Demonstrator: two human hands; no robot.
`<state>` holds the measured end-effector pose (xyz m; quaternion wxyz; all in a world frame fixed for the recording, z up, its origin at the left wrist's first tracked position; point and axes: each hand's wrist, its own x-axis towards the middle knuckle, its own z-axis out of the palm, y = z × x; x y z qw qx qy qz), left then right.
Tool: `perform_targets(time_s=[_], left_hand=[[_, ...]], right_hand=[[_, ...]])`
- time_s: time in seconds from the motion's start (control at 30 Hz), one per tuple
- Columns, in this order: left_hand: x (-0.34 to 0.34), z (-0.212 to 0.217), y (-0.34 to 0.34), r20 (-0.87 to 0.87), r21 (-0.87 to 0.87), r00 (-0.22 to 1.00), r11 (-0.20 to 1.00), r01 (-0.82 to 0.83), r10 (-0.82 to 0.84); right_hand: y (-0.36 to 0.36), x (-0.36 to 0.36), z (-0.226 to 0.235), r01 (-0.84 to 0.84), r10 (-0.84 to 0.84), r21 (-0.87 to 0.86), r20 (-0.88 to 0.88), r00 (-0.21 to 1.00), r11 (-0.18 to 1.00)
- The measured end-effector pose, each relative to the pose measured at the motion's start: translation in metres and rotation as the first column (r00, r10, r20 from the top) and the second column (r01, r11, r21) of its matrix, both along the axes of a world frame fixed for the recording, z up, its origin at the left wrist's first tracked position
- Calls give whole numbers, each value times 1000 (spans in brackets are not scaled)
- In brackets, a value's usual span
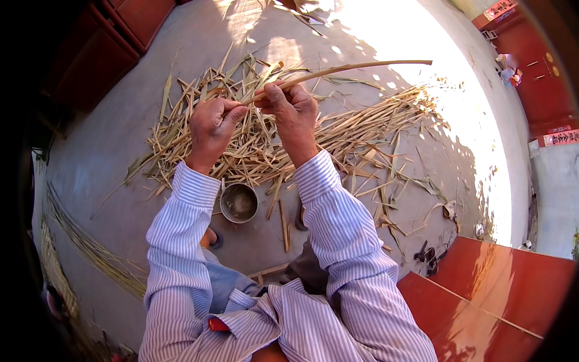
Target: The person sits on the floor and repeatedly strips dried plant stems by hand, separating the fibrous core from the outer sheath. The stripped fibers are placed into a small metal bowl while the waste is discarded on the floor.
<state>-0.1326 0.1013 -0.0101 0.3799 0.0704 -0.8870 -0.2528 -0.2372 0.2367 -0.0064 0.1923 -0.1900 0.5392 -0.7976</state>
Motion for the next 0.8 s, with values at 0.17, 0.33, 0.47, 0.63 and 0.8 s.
perform_targets(time_s=[0.17,0.33,0.47,0.63,0.8], left_hand=[[2,-2,-3,-81,-204,995,976,-76,60],[6,2,-9,-24,-86,999,995,-41,39],[14,10,-12,141,542,979,839,48,-147],[27,7,-36,185,683,937,724,95,-298],[54,2,-66,255,676,918,735,56,-305]], right_hand=[[-5,7,1,62,-69,62,119,990,996],[-4,8,0,-15,19,-32,112,994,999],[-1,6,5,-118,124,-123,37,992,985],[15,-9,13,-11,5,-112,-55,998,994],[35,-30,19,141,-151,-130,-69,986,981]])
